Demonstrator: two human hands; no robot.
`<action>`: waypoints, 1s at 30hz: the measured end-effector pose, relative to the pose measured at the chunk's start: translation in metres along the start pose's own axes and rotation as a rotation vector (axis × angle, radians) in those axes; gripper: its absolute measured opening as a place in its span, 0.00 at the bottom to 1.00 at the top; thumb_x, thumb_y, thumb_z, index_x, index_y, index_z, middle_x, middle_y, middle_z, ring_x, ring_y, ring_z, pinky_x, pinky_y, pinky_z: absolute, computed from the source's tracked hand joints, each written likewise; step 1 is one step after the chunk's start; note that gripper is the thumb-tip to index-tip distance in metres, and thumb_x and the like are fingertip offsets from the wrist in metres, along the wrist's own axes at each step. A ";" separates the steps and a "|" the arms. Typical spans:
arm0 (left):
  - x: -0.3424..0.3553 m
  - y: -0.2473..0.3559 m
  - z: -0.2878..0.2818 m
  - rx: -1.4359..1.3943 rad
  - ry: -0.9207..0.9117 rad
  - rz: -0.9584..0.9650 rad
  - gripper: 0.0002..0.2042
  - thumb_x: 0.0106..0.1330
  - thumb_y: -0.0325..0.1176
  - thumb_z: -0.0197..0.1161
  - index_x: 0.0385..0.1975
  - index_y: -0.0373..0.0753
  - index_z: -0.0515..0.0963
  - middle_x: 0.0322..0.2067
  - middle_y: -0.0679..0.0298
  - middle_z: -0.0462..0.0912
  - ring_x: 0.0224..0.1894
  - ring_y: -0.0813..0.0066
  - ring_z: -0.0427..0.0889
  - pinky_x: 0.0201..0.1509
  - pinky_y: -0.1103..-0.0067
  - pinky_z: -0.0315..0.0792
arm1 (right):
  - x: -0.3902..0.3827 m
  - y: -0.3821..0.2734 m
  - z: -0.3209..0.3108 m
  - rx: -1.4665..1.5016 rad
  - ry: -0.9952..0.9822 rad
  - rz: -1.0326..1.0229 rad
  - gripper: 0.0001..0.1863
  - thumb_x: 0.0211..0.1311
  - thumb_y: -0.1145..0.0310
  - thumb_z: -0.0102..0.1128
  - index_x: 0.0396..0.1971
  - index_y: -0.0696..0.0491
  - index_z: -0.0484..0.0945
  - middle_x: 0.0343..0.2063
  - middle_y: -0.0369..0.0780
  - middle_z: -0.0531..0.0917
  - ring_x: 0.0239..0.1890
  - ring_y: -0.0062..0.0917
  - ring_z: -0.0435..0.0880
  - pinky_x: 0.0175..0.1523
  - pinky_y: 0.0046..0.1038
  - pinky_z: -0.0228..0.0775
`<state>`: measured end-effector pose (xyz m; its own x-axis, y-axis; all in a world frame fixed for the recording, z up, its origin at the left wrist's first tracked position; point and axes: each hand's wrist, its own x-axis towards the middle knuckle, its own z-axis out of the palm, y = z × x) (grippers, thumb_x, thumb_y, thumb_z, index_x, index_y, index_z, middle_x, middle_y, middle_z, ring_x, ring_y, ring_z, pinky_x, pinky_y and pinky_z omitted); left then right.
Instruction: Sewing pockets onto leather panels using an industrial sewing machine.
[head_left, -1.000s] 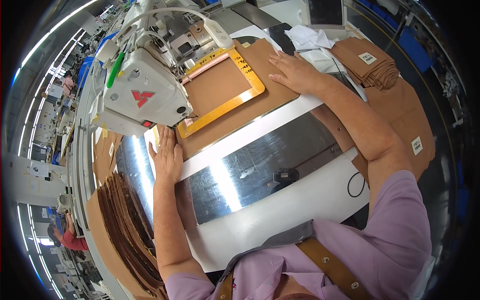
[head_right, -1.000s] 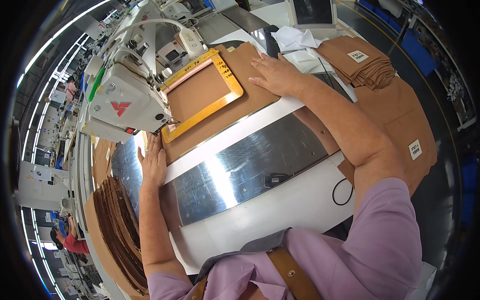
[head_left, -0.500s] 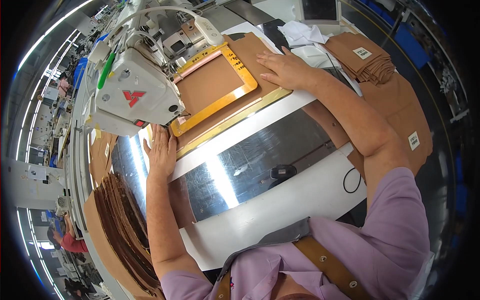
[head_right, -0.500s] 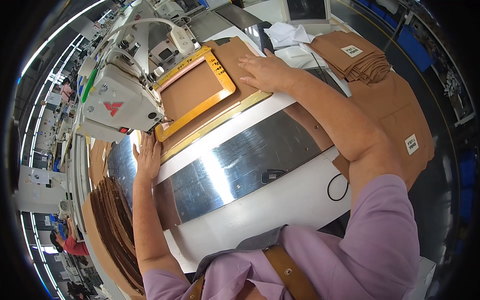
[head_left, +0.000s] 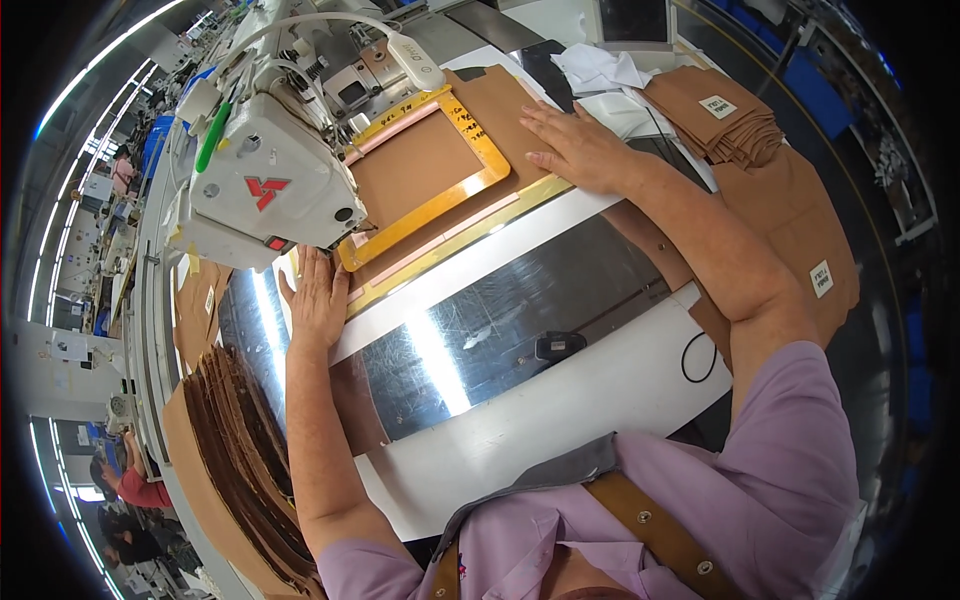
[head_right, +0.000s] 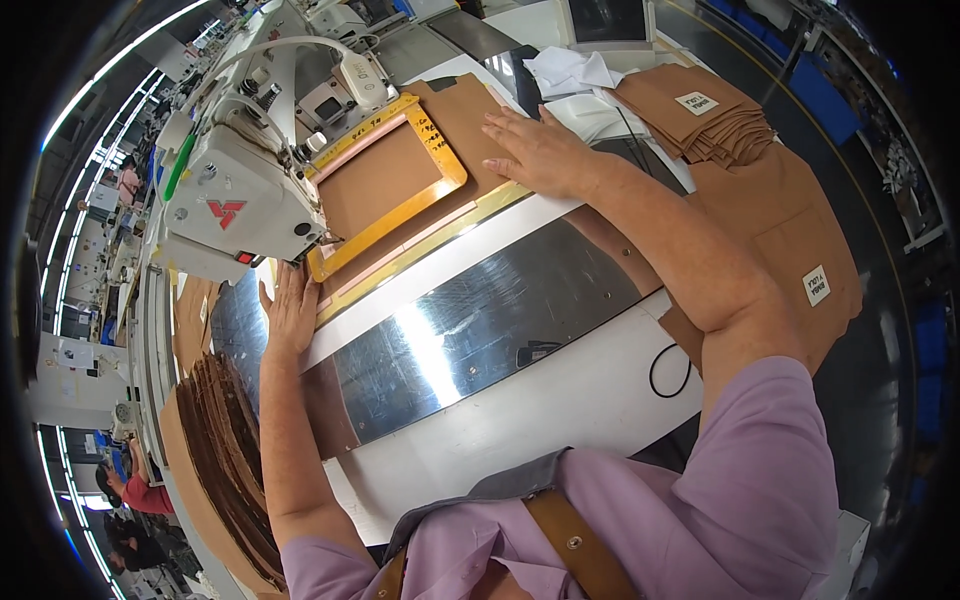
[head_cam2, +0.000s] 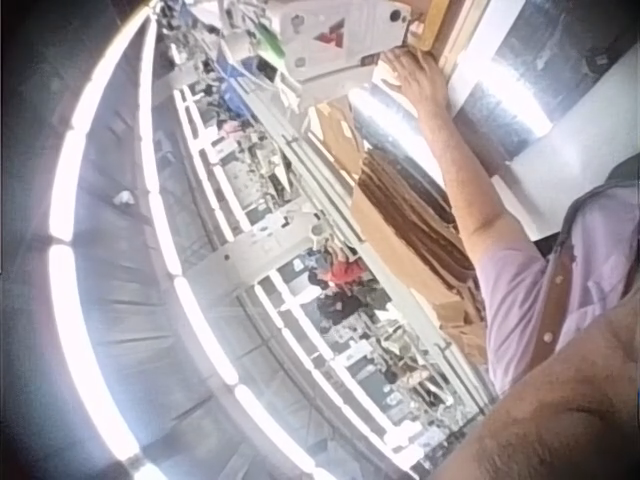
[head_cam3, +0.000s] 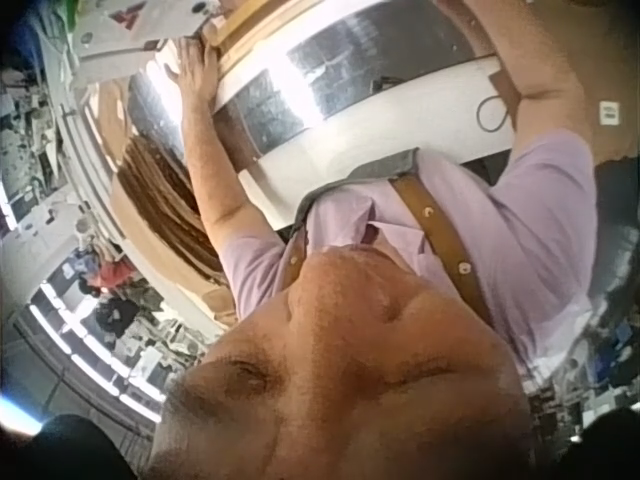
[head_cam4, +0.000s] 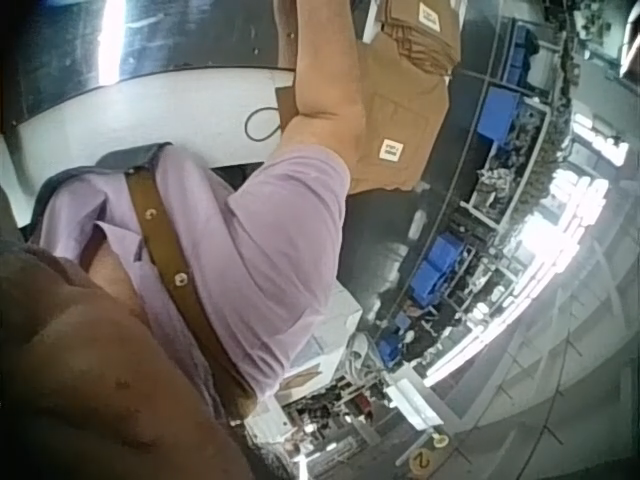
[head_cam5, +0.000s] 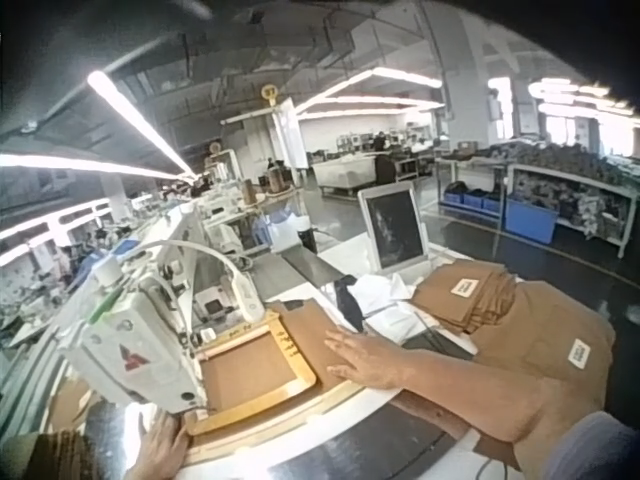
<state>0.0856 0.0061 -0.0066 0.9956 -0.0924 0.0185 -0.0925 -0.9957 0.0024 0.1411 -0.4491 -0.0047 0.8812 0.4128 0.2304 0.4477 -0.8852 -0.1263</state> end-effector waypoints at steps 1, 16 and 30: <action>-0.005 0.002 -0.002 -0.029 0.084 0.039 0.33 0.80 0.50 0.40 0.76 0.32 0.61 0.80 0.54 0.55 0.83 0.64 0.47 0.82 0.52 0.26 | -0.006 -0.001 -0.003 -0.001 -0.005 0.010 0.33 0.81 0.45 0.43 0.74 0.53 0.66 0.77 0.41 0.63 0.81 0.32 0.55 0.83 0.50 0.42; -0.096 0.026 -0.004 -0.143 0.342 0.037 0.31 0.75 0.52 0.55 0.70 0.36 0.71 0.69 0.54 0.75 0.73 0.60 0.71 0.81 0.50 0.39 | -0.060 -0.015 -0.018 0.076 -0.001 -0.057 0.30 0.77 0.54 0.52 0.73 0.51 0.68 0.75 0.43 0.67 0.80 0.37 0.57 0.82 0.51 0.41; -0.096 0.026 -0.012 -0.116 0.400 0.063 0.28 0.71 0.49 0.60 0.62 0.33 0.80 0.61 0.53 0.82 0.66 0.63 0.78 0.79 0.59 0.51 | -0.060 -0.020 -0.023 0.054 0.093 -0.162 0.23 0.75 0.57 0.55 0.64 0.51 0.78 0.65 0.42 0.79 0.72 0.38 0.72 0.79 0.47 0.54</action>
<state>-0.0124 -0.0105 0.0034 0.9043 -0.1213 0.4093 -0.1771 -0.9790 0.1012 0.0762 -0.4612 0.0066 0.7802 0.5249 0.3401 0.5922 -0.7950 -0.1316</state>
